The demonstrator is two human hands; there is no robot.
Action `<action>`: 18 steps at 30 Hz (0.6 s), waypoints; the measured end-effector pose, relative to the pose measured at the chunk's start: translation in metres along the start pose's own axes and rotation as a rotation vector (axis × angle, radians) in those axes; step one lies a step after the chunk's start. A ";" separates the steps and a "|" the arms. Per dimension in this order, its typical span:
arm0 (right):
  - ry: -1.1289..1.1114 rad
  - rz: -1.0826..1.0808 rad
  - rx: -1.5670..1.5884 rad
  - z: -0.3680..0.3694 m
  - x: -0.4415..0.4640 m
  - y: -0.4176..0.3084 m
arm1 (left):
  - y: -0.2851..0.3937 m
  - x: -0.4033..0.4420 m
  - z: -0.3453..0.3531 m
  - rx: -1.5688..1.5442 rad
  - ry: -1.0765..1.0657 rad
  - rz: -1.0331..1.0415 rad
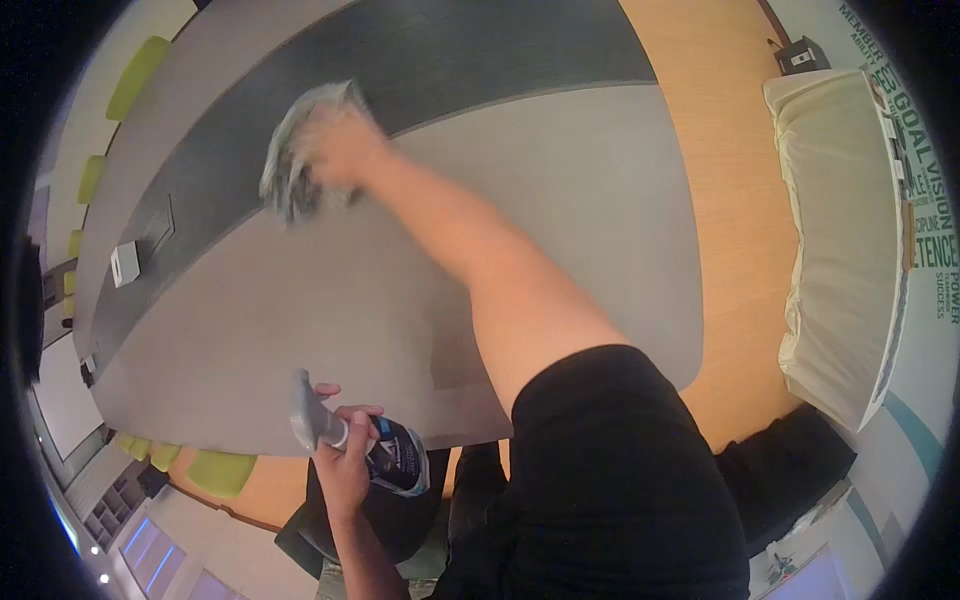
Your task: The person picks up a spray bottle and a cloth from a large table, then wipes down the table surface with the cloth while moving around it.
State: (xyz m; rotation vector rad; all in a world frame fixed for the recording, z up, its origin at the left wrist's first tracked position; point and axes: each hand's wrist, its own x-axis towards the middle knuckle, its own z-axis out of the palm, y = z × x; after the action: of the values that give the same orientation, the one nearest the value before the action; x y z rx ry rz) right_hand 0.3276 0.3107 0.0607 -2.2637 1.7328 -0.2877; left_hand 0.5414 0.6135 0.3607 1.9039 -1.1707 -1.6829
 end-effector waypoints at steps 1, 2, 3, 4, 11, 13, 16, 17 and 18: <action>0.143 0.135 -0.060 -0.009 -0.001 0.047 | 0.001 -0.003 -0.002 -0.004 0.017 -0.007; 0.280 0.276 -0.099 -0.018 -0.002 0.093 | 0.002 -0.004 -0.004 -0.005 0.031 -0.028; 0.350 0.480 -0.070 -0.027 -0.014 0.146 | 0.002 -0.006 -0.004 -0.012 0.045 -0.032; 0.057 0.761 0.139 -0.113 -0.041 0.158 | 0.003 -0.008 -0.004 -0.017 0.056 -0.039; 0.149 0.672 -0.355 -0.094 -0.290 0.219 | -0.019 -0.006 -0.013 -0.028 -0.009 0.031; 0.165 0.731 -0.318 -0.097 -0.352 0.168 | -0.005 -0.008 -0.005 -0.020 -0.022 0.056; 0.224 0.866 -0.246 -0.104 -0.425 0.085 | 0.007 -0.017 -0.001 -0.022 -0.043 0.120; 0.218 0.929 -0.234 -0.101 -0.450 0.061 | 0.007 -0.022 0.001 -0.012 -0.044 0.139; 0.213 0.990 -0.223 -0.096 -0.472 0.038 | 0.009 -0.026 0.001 -0.004 -0.046 0.160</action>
State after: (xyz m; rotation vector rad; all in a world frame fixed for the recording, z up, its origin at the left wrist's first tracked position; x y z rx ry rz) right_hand 0.1379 0.7472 0.1427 -1.2419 2.8349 -0.1144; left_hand 0.5386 0.6283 0.3841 1.7275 -1.2988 -1.6492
